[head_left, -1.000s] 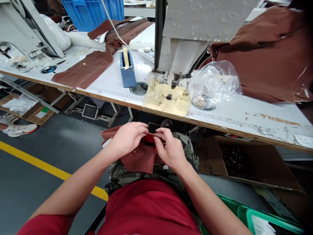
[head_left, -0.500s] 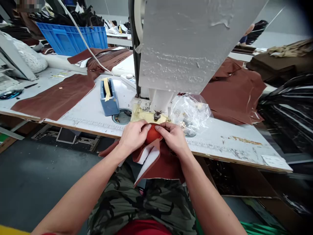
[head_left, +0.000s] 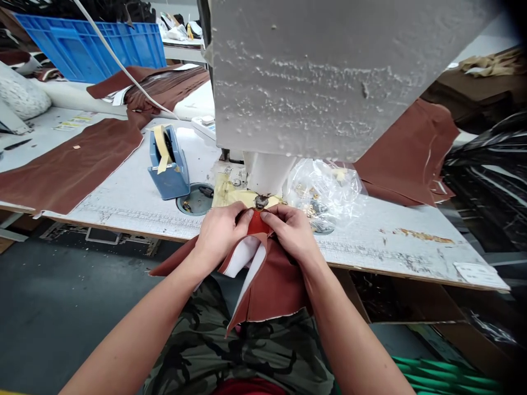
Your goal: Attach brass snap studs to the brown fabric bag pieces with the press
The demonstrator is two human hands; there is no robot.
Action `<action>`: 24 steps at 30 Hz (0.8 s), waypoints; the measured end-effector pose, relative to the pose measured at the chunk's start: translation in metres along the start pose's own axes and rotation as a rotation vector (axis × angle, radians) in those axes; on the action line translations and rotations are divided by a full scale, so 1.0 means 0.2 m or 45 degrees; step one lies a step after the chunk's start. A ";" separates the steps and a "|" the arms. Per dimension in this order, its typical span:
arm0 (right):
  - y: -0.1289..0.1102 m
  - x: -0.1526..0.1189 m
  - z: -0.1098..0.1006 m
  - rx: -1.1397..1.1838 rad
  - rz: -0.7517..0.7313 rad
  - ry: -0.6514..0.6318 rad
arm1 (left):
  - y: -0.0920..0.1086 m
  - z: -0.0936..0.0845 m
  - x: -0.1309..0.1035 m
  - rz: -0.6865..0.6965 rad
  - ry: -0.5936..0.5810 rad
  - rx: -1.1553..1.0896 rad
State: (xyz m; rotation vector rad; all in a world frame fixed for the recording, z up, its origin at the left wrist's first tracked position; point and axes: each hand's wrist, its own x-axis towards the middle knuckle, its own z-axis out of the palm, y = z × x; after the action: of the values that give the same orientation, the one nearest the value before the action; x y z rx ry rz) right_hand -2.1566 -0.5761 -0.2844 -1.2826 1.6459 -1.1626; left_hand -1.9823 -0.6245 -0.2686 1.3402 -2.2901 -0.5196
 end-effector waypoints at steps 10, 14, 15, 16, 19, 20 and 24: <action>0.01 0.00 0.02 -0.011 -0.055 0.050 | -0.01 0.03 0.01 -0.005 -0.018 0.018; 0.00 -0.04 0.02 -0.188 -0.142 0.149 | 0.04 -0.02 -0.11 0.045 0.215 -0.035; 0.00 -0.07 0.03 -0.284 -0.218 0.217 | 0.07 -0.05 -0.18 0.077 0.318 -0.060; -0.01 -0.12 0.05 -0.390 -0.327 0.297 | 0.08 -0.07 -0.26 0.095 0.386 -0.101; -0.01 -0.30 0.17 -0.645 -0.733 0.334 | 0.07 -0.07 -0.52 -0.070 0.200 -0.499; -0.02 -0.36 0.22 -0.696 -0.837 0.230 | 0.04 -0.05 -0.59 -0.214 0.113 -0.687; -0.11 -0.44 0.42 -0.731 -0.888 -0.469 | -0.20 0.08 -0.76 -0.780 0.161 -1.454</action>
State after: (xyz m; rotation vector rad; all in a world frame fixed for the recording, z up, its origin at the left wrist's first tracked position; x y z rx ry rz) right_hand -2.0527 -0.5100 -0.2886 -2.4075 1.3180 -0.7416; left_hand -1.8958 -0.5061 -0.3293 1.2911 -1.0188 -1.5557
